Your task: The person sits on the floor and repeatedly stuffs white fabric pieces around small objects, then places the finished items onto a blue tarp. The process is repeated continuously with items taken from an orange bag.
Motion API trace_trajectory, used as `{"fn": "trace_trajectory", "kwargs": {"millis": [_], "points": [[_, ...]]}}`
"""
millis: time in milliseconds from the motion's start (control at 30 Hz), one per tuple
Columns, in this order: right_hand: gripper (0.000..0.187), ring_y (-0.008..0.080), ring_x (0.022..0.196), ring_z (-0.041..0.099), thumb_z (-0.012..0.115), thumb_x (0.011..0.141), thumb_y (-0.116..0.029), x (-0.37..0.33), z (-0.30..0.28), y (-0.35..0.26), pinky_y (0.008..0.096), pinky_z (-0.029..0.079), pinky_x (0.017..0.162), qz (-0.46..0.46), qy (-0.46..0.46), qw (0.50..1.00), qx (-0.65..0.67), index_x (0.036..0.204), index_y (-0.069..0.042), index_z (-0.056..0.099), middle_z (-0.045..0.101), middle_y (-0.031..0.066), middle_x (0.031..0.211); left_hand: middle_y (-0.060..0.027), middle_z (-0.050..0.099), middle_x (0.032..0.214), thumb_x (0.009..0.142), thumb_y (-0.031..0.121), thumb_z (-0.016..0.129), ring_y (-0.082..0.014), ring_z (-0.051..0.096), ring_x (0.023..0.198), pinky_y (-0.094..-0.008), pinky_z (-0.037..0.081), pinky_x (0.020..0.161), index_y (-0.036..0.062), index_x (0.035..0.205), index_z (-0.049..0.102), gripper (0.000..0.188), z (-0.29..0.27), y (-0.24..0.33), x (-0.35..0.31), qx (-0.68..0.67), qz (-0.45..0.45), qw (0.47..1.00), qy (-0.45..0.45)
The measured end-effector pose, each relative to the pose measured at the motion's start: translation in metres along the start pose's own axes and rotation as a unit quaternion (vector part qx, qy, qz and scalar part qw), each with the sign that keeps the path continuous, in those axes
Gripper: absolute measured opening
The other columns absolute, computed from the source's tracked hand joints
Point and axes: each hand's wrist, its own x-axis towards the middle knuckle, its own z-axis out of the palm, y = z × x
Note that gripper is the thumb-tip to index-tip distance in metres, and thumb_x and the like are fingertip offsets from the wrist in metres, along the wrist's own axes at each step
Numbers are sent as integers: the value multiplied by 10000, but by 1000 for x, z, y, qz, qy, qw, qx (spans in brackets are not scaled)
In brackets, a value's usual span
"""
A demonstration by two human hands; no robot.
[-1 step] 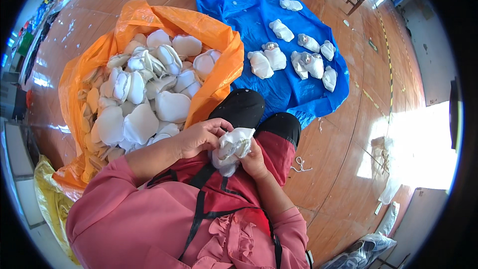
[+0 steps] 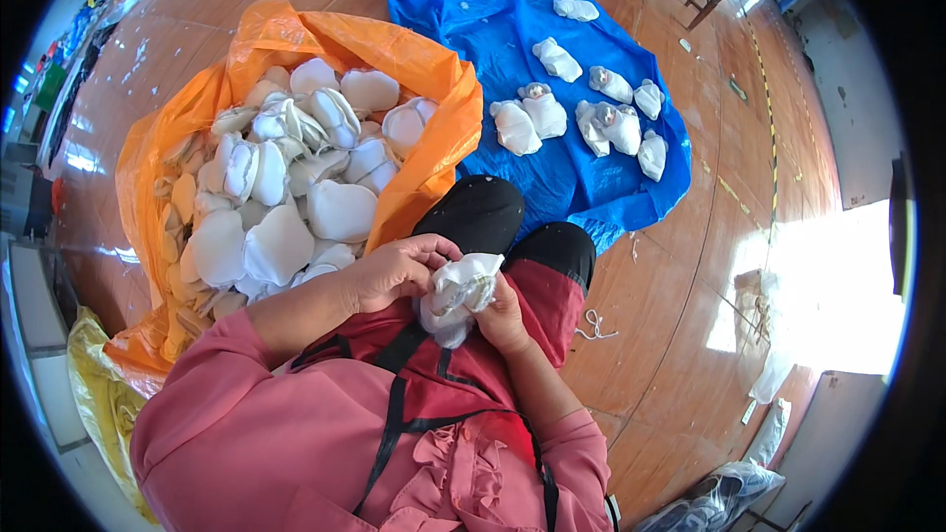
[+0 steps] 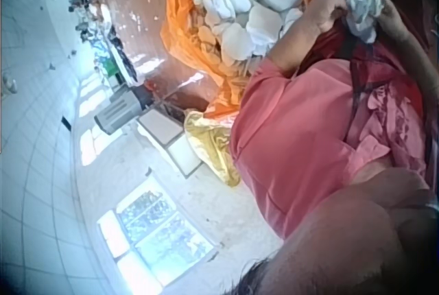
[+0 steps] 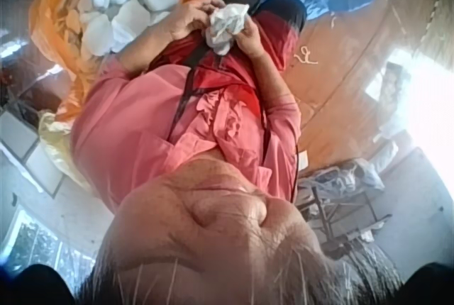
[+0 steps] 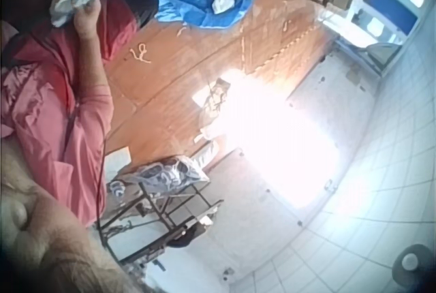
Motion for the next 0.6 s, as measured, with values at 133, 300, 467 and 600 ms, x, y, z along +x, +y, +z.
{"fn": "trace_trajectory", "kwargs": {"millis": [133,300,467,600], "points": [[513,197,1160,578,542,823,164,3,3,3,301,449,990,-44,25,995,-82,1295,-35,574,604,66,1247,-40,622,1030,894,111,626,-154,593,959,-306,481,848,63,1156,599,268,-6,-3,5,-4,-27,998,64],[517,247,1203,562,538,803,193,10,17,-15,308,452,996,-145,-4,974,-172,1272,-19,591,573,121,1295,-5,611,960,939,291,704,-101,569,876,-252,475,789,67,1063,600,276,-12,-7,16,159,2,986,44],[535,253,1157,595,628,809,124,8,21,-16,331,479,977,-137,41,951,-274,1315,-35,557,594,139,1260,-42,636,929,842,260,811,-133,600,867,-277,493,795,35,1067,594,385,-7,-6,12,352,35,934,49],[583,253,1038,651,766,762,17,6,30,-21,335,512,910,-73,88,973,-203,1289,-52,527,650,117,1123,-117,661,986,773,277,855,-211,632,927,-333,508,825,13,1075,587,482,-2,-2,6,483,22,875,29]]}}
